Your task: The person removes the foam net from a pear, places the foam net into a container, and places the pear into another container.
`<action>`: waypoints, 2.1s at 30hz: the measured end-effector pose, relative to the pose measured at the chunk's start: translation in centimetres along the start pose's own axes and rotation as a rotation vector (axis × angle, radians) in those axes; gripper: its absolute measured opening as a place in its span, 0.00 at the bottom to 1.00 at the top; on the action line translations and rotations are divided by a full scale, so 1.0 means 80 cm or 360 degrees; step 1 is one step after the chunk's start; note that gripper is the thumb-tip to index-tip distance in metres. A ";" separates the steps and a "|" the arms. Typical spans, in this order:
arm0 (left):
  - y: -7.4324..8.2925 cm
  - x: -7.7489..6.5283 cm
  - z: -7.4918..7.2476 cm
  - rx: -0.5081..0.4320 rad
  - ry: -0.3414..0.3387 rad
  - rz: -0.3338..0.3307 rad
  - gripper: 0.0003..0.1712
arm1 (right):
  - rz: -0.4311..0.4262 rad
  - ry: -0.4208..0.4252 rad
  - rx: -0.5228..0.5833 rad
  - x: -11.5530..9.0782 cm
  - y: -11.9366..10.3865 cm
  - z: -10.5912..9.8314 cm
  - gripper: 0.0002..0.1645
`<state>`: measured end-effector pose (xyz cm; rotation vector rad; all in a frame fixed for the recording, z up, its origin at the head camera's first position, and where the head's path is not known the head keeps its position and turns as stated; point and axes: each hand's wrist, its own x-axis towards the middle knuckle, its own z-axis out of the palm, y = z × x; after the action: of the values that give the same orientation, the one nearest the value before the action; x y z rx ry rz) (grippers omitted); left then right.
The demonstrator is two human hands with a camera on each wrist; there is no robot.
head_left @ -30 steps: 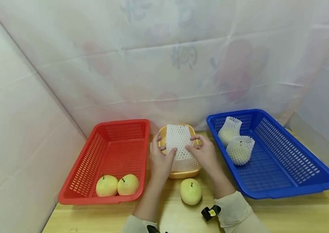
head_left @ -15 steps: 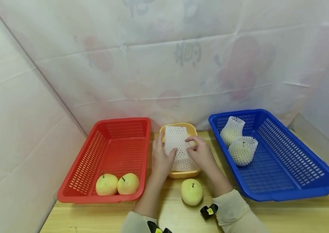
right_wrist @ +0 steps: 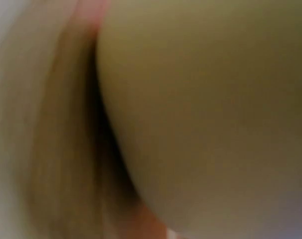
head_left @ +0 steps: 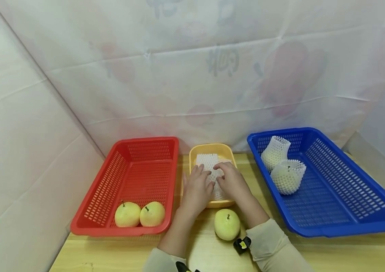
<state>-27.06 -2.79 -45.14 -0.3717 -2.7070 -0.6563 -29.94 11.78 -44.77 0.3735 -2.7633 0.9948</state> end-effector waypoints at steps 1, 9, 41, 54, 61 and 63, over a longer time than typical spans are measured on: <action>0.002 -0.001 0.000 0.0045 -0.0014 0.0035 0.16 | -0.0008 0.0001 0.0000 0.000 0.000 -0.001 0.19; 0.005 -0.006 -0.001 0.0160 -0.0163 0.0020 0.19 | -0.0100 0.0053 -0.0019 -0.005 0.000 -0.009 0.15; 0.006 -0.014 -0.010 0.0038 -0.0135 -0.0011 0.15 | -0.0372 -0.0872 0.0120 -0.058 -0.046 -0.097 0.11; 0.015 -0.012 -0.017 -0.0207 0.0366 0.0286 0.09 | -0.0324 -0.1023 0.0047 -0.069 -0.060 -0.103 0.09; 0.038 -0.019 -0.034 -0.0729 0.0457 0.0424 0.09 | -0.0429 -0.0963 0.0013 -0.070 -0.055 -0.099 0.10; 0.044 -0.023 -0.039 -0.0898 0.0349 0.0366 0.09 | -0.0455 -0.0911 0.0001 -0.070 -0.055 -0.099 0.10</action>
<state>-23.41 -1.57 -41.81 -0.6865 -2.1915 -1.3004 -22.64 14.58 -37.56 1.1800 -3.0515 0.9249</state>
